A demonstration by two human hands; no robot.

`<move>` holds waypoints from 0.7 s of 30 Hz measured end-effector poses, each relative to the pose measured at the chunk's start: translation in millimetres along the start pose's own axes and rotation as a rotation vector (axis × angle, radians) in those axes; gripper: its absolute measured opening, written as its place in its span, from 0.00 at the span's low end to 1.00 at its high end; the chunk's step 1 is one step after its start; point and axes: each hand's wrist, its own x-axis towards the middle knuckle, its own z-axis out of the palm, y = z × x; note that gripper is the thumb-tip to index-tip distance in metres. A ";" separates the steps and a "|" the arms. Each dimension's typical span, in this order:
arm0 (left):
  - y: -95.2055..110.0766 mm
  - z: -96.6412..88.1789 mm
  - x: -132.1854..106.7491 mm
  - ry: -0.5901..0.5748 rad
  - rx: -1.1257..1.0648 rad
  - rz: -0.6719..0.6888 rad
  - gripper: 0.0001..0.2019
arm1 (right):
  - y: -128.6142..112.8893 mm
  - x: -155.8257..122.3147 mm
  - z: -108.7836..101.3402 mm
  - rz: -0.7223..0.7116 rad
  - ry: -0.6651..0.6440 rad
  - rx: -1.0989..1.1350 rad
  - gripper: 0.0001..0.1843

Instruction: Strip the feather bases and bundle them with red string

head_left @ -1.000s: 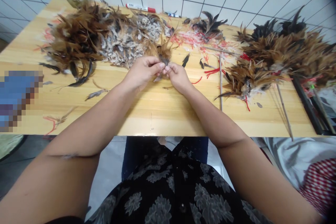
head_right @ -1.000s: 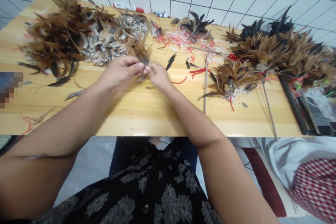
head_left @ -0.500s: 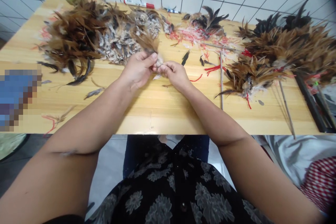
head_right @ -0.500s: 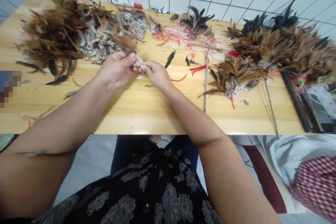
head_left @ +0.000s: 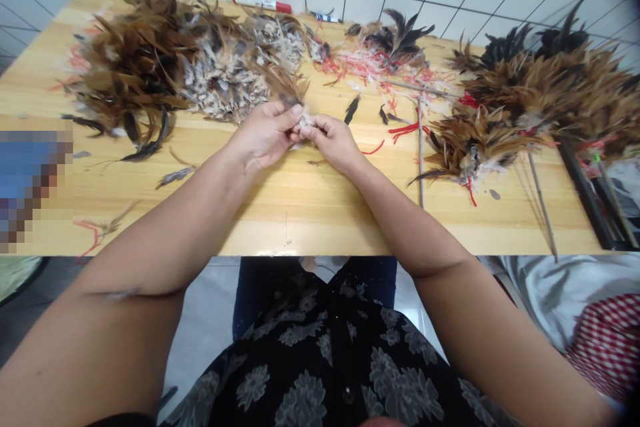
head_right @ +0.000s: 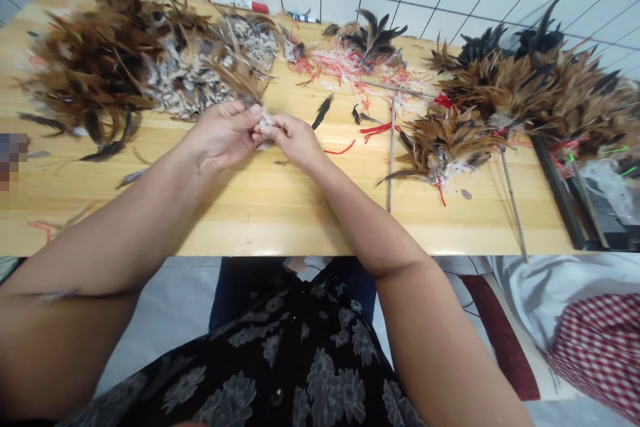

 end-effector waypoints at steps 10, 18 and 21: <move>3.7 -11.0 -0.7 0.038 0.341 0.092 0.31 | -10.6 5.1 -11.1 0.088 -0.086 0.162 0.34; -5.7 -13.0 4.9 -0.020 0.324 0.171 0.30 | -13.1 1.1 -10.9 0.116 -0.131 0.171 0.32; -3.9 -11.3 3.3 -0.004 0.298 0.145 0.30 | -12.0 1.0 -10.9 0.107 -0.126 0.156 0.31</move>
